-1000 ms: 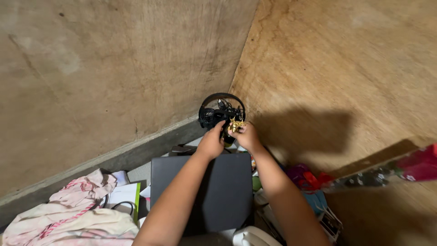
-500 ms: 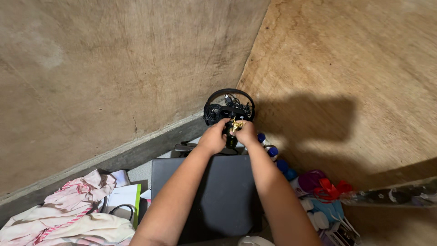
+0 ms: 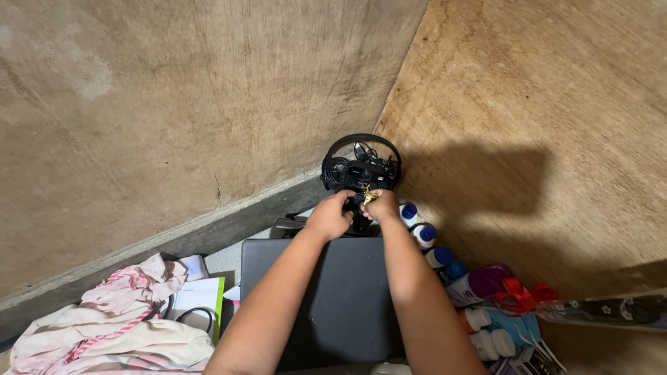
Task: The person organizes several electronic and personal items on a desk, including untangling and moving a headset, placing a laptop, handling a small trophy, and folding a piece of cloth.
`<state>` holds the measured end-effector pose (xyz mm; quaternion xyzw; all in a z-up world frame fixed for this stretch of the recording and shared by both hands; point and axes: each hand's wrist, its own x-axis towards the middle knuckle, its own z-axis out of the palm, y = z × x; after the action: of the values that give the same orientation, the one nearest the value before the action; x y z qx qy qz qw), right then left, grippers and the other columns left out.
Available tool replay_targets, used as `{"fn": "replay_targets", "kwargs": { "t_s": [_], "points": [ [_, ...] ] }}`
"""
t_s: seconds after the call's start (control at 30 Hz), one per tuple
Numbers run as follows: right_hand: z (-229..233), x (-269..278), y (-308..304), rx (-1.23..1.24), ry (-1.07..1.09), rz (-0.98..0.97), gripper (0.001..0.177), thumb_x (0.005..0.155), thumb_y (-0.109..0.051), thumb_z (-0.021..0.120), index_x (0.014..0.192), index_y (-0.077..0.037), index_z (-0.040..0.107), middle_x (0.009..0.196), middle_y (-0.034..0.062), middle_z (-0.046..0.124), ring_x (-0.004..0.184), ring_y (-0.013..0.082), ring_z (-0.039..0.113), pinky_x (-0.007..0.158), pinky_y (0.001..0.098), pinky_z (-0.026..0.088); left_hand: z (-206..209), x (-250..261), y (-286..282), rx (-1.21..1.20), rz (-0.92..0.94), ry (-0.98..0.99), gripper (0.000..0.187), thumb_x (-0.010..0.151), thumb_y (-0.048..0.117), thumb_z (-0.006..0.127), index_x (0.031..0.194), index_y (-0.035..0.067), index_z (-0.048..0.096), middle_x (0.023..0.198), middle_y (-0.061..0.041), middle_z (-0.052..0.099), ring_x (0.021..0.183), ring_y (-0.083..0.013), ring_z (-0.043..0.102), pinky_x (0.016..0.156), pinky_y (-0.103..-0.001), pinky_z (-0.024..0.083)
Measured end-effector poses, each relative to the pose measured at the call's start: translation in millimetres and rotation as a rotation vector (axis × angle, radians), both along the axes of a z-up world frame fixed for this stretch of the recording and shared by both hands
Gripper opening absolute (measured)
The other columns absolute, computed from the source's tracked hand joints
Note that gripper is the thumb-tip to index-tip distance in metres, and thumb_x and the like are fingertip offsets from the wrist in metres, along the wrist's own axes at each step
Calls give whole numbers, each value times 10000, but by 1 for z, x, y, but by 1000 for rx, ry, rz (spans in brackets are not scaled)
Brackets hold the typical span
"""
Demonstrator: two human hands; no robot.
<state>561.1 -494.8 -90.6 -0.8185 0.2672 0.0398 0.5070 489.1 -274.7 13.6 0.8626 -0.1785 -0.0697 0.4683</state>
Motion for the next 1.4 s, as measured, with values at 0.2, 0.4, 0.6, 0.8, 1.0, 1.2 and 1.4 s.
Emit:
{"fn": "replay_targets", "kwargs": {
  "t_s": [0.2,0.4,0.6,0.8,1.0,1.2,1.4],
  "points": [
    [-29,4,-7,-16,71,60,435,803,93,718,1202,-63,646,802,143,754,601,200,696,503,331,544,0,1,2,6,11,6,515,801,106,689,1311,122,623,1266,-166,682,1230,-330,616,1044,-393,479],
    [-19,0,-8,119,142,53,511,744,131,727,1195,-88,629,885,122,747,656,209,715,555,332,582,-9,3,5,-32,9,-8,557,725,27,622,1276,105,655,1284,-186,667,1232,-348,610,1045,-389,476],
    [26,-7,-10,-5,105,149,289,760,14,788,1024,-79,718,798,115,728,613,200,686,561,346,570,-15,4,1,-16,12,18,516,759,80,660,1273,106,652,1265,-183,664,1195,-347,626,1022,-389,488],
    [26,-10,-14,-341,-4,275,57,765,3,781,804,-7,741,691,123,731,579,198,719,560,364,567,-11,-4,-4,-36,-1,-15,497,762,121,705,1256,95,658,1262,-185,671,1185,-353,631,1015,-387,493],
    [28,-2,-23,-341,10,187,136,843,-15,689,737,-36,771,673,145,741,595,221,728,586,360,573,-7,-9,0,-43,6,8,502,757,128,718,1254,94,654,1257,-187,664,1184,-349,630,1011,-384,493],
    [27,-5,-23,-361,-18,166,136,847,-3,691,741,-31,770,701,159,746,613,231,739,618,364,585,-8,-9,7,-40,21,11,478,776,135,715,1250,95,664,1253,-186,673,1179,-350,638,1019,-387,492],
    [56,-20,1,-395,-53,189,106,781,33,728,771,-53,789,708,145,755,614,202,735,628,335,580,0,-16,14,-42,31,11,476,769,120,719,1241,89,661,1260,-182,668,1183,-350,632,1009,-387,493]
  ]
}}
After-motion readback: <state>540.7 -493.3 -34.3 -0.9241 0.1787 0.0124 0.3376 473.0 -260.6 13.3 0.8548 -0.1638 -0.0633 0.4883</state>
